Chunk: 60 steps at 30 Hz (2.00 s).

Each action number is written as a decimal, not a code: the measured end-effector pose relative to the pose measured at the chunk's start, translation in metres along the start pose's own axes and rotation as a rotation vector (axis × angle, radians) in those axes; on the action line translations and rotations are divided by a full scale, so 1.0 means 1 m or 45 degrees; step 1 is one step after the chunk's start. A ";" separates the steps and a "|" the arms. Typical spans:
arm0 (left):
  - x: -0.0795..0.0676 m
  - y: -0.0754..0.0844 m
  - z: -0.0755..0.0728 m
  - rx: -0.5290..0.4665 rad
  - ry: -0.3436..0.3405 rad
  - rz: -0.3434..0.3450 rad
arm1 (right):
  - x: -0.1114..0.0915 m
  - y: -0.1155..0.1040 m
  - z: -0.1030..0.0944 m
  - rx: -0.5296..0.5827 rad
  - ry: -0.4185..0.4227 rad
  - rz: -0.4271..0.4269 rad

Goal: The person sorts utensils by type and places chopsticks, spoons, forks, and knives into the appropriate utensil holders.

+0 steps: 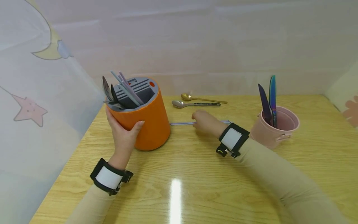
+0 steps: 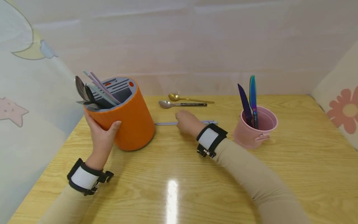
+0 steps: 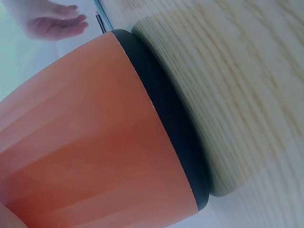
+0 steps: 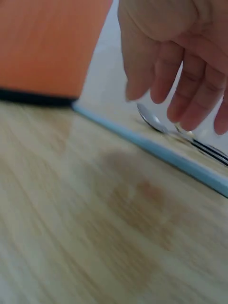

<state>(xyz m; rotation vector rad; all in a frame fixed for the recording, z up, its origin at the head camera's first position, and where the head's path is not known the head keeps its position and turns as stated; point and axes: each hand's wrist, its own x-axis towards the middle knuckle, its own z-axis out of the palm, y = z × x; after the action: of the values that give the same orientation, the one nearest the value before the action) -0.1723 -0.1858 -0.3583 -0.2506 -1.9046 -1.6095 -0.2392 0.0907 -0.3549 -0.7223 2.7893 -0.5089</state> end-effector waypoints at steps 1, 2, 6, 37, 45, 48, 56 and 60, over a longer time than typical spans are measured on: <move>0.000 0.000 0.000 -0.008 0.000 -0.001 | -0.001 0.003 0.002 -0.045 0.016 -0.008; 0.000 0.000 0.000 -0.010 0.001 -0.002 | -0.002 0.005 0.003 -0.086 0.029 -0.008; -0.001 0.000 0.000 0.010 0.006 -0.010 | -0.005 0.012 0.008 -0.223 0.052 0.005; 0.000 0.001 0.000 0.027 0.004 -0.006 | -0.005 0.027 0.021 -0.573 0.123 -0.214; 0.001 -0.001 0.001 0.007 0.003 0.009 | -0.012 0.033 0.015 -0.389 0.131 -0.086; 0.001 -0.001 0.001 0.018 0.004 0.010 | -0.016 0.034 0.009 -0.275 0.171 -0.032; -0.001 -0.001 0.000 0.037 0.011 -0.004 | -0.025 0.022 -0.013 -0.028 0.332 -0.012; -0.001 0.001 0.001 0.046 0.016 -0.004 | -0.033 0.014 -0.020 0.114 0.383 -0.028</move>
<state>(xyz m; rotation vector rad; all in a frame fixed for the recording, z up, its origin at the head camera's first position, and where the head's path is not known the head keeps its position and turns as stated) -0.1713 -0.1849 -0.3585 -0.2226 -1.9238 -1.5733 -0.2226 0.1248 -0.3377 -0.7093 3.0100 -0.8014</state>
